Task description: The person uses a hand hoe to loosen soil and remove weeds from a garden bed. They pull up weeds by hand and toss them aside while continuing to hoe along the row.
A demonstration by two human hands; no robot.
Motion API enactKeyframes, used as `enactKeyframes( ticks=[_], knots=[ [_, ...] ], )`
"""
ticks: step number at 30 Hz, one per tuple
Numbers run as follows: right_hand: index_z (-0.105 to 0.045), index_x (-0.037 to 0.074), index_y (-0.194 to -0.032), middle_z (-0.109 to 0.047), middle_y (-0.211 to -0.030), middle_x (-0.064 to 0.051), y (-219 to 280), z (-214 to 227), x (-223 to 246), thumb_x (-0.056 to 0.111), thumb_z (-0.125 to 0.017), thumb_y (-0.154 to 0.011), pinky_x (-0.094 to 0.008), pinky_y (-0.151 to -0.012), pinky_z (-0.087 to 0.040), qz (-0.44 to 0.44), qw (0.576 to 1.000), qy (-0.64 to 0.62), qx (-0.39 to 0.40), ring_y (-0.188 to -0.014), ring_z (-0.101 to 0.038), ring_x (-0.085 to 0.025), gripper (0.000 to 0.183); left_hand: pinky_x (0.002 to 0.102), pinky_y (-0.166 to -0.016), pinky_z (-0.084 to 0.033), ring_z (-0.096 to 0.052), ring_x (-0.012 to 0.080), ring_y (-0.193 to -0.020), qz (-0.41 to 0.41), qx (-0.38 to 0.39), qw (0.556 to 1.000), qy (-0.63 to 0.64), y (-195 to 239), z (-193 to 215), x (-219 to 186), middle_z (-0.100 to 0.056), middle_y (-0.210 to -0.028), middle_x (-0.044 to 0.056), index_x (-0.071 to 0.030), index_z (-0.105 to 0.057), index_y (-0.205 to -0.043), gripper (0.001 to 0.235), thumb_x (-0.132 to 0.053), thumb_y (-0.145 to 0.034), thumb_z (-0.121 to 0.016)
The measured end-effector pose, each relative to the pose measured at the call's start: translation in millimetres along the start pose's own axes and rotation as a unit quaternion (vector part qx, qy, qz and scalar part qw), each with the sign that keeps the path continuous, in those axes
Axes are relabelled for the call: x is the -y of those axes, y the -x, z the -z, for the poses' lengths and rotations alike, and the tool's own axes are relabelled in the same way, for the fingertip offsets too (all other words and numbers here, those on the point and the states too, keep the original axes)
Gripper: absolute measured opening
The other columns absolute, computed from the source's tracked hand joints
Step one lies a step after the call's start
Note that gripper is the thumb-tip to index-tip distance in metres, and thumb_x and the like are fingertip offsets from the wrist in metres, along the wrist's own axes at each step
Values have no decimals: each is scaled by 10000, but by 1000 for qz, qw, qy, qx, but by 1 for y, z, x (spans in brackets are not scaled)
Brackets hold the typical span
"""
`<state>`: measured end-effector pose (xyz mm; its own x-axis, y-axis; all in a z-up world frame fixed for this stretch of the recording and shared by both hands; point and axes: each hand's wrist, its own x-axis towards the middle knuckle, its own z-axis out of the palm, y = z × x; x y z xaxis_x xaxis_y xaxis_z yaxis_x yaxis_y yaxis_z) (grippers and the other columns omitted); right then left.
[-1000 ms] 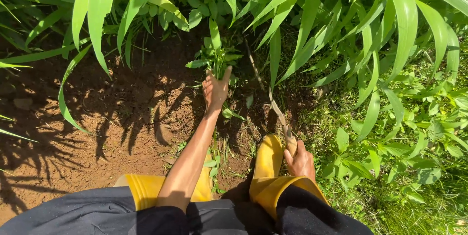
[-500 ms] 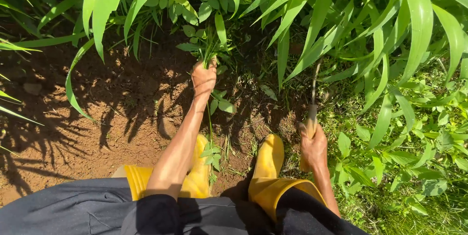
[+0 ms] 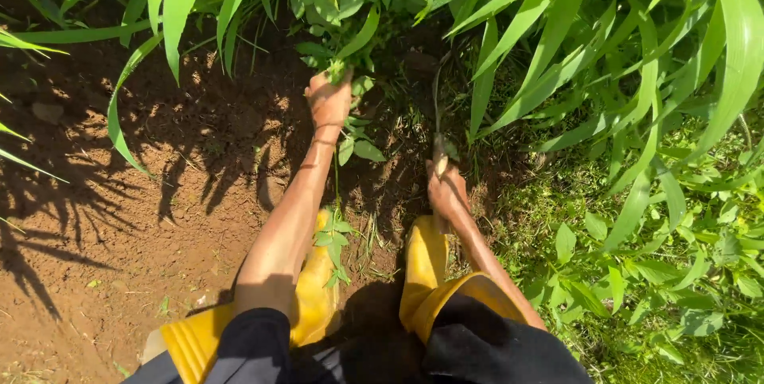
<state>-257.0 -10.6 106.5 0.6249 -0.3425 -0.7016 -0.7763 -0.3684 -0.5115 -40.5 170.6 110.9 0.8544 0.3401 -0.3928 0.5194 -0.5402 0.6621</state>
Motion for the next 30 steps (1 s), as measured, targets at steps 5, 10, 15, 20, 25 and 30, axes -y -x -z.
enactKeyframes(
  ticks=[5, 10, 15, 20, 25, 30],
  knots=[
    [-563, -167, -1147, -663, -828, -356, 16, 23, 37, 136, -442, -1076, -515, -650, -608, 70, 996, 27, 37, -713, -715, -438, 334, 550, -821, -555, -706, 384, -787, 20, 11, 998, 62, -58, 1, 55, -667, -752, 214, -13, -690, -880, 253, -264, -889, -662],
    [-594, -49, -1054, -639, -686, -211, -8, 27, -3, 317, -469, -1102, -374, -429, -523, 49, 997, -13, 51, -496, -605, -252, 390, 576, -863, -550, -683, 426, -1022, 54, 57, 996, 50, -52, -4, 38, -684, -999, 258, 23, -645, -1109, 567, -485, -863, -707],
    [-561, -86, -1115, -661, -798, -268, 22, 23, -15, 256, -479, -1091, -486, -557, -564, 76, 996, 8, 34, -629, -661, -358, 353, 545, -936, -548, -672, 445, -1125, 60, 78, 995, 28, -17, 5, 16, -696, -1133, 293, 69, -618, -1251, 770, -579, -853, -734],
    [-522, -141, -1222, -658, -939, -359, 30, 42, 34, 265, -467, -1094, -608, -713, -567, 10, 999, 9, 32, -800, -697, -446, 429, 446, -717, -582, -705, 301, -746, 68, 74, 995, 5, -13, 0, 16, -685, -796, 186, 20, -707, -1005, 370, -336, -917, -756],
    [-533, -80, -1141, -642, -796, -230, 22, 17, -35, 282, -500, -1092, -454, -537, -564, -5, 999, 26, 19, -619, -639, -318, 367, 497, -901, -554, -699, 353, -961, 29, 70, 997, 19, -29, -35, 48, -715, -1021, 175, -58, -693, -1148, 446, -376, -852, -789],
    [-558, -66, -1057, -598, -701, -162, 56, 40, -19, 319, -502, -1079, -402, -486, -514, -38, 998, 22, 32, -549, -589, -270, 390, 631, -1060, -491, -540, 505, -1304, -32, 63, 993, -94, -41, -54, 61, -328, -1586, 272, -177, -573, -1426, 735, -400, -775, -833]
  ],
)
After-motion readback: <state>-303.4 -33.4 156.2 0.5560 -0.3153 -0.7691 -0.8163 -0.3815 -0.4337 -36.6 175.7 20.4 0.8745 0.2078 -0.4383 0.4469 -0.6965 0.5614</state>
